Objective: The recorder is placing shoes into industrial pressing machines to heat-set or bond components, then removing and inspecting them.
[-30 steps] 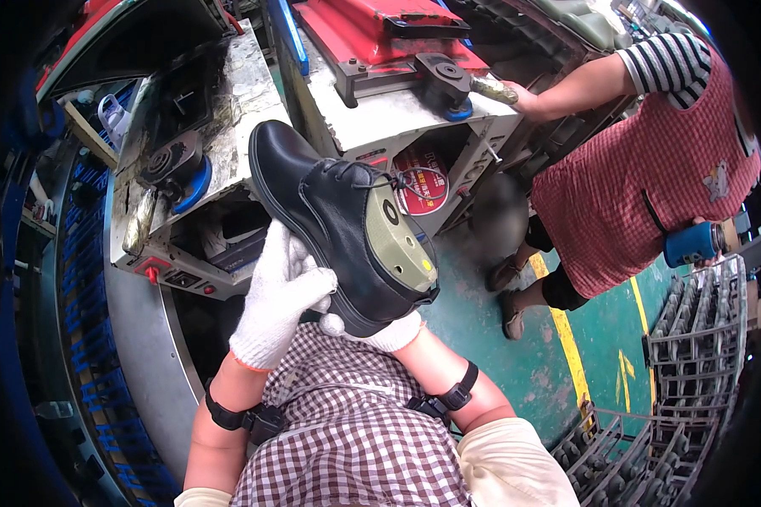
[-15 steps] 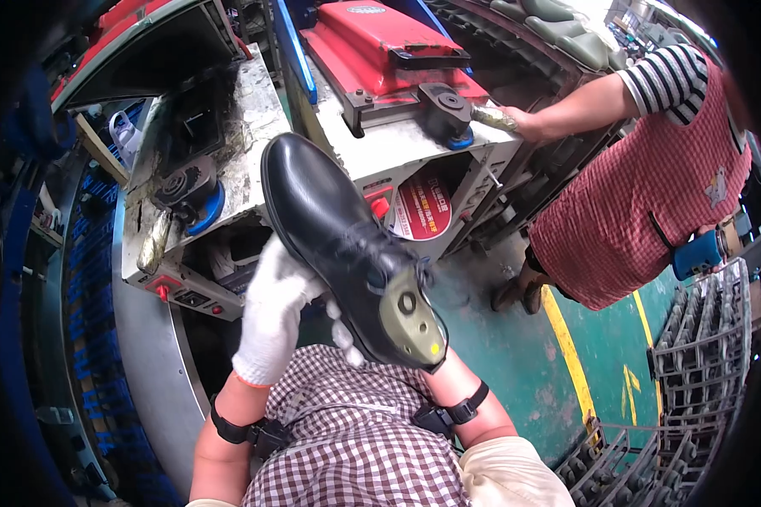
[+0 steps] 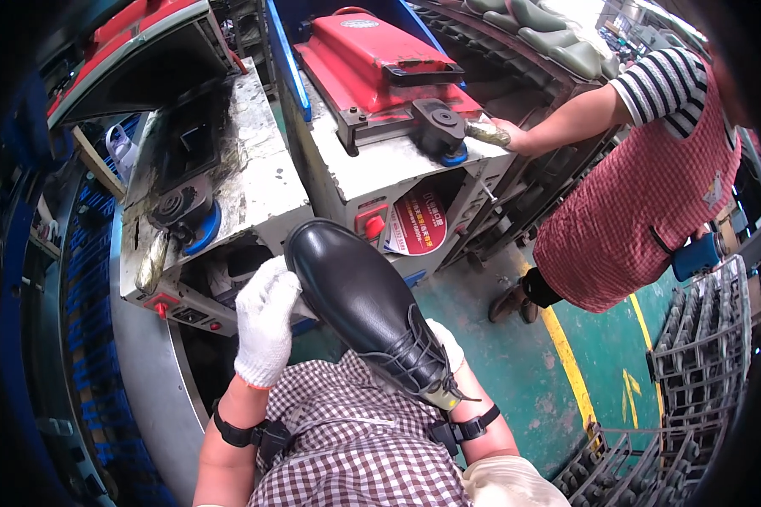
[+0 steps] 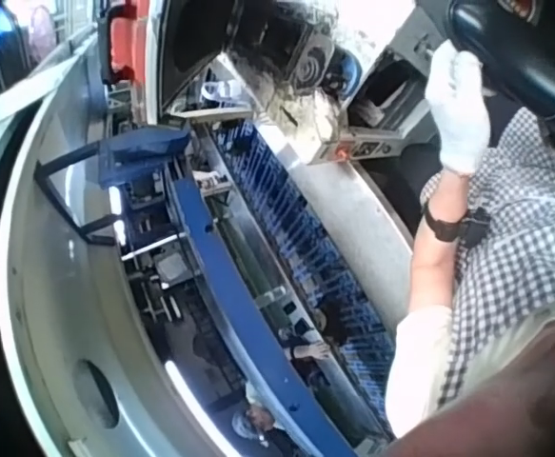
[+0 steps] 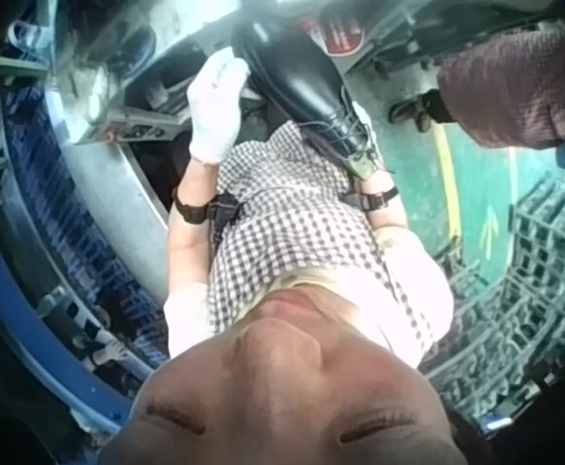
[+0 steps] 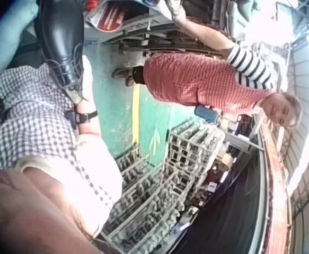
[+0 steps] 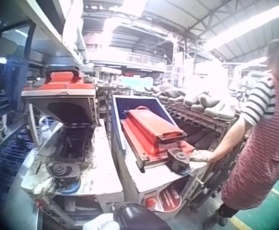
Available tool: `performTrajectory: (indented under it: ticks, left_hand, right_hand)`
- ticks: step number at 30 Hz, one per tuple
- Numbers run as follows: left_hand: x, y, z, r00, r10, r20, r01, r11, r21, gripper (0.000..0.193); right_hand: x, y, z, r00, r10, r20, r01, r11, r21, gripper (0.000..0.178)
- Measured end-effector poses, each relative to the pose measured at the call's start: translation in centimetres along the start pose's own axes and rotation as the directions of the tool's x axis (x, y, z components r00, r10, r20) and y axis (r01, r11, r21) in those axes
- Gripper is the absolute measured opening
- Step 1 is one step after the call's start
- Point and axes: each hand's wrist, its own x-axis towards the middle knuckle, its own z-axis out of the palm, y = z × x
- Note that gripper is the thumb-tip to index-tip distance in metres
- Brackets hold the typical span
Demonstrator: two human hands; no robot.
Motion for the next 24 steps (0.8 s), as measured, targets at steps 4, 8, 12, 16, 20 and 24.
performTrajectory:
  ticks: [4,8,12,16,20,24]
  left_hand:
    - [-0.1,-0.4,0.2,1.0,-0.028,-0.007,0.028,0.999,0.028,0.026]
    - [0.0,0.3,0.5,0.999,-0.034,0.019,0.035,0.999,-0.039,0.027]
    - [0.1,0.3,0.8,0.999,-0.045,0.025,0.046,0.998,-0.047,0.028]
    - [0.6,0.0,1.0,0.999,-0.049,-0.019,0.049,0.998,-0.048,0.03]
    - [0.4,-0.7,0.8,0.996,-0.055,-0.063,0.051,0.997,-0.057,0.033]
    - [-0.2,-1.1,0.9,0.998,0.015,-0.063,-0.022,0.994,-0.103,0.037]
  right_hand:
    - [0.7,3.6,-2.0,0.992,0.116,-0.044,-0.104,0.969,0.225,0.028]
    - [0.9,5.7,-3.0,0.996,0.067,0.061,-0.079,0.97,0.231,0.04]
    - [1.9,7.8,-5.4,0.956,0.032,0.291,-0.162,0.887,0.433,0.045]
    - [2.2,4.5,-1.9,0.728,-0.055,0.683,-0.478,0.674,0.564,0.07]
    - [2.1,4.2,-0.8,0.709,0.012,0.705,-0.601,0.533,0.596,0.082]
    - [2.3,3.6,0.5,0.598,-0.102,0.795,-0.7,0.417,0.579,0.077]
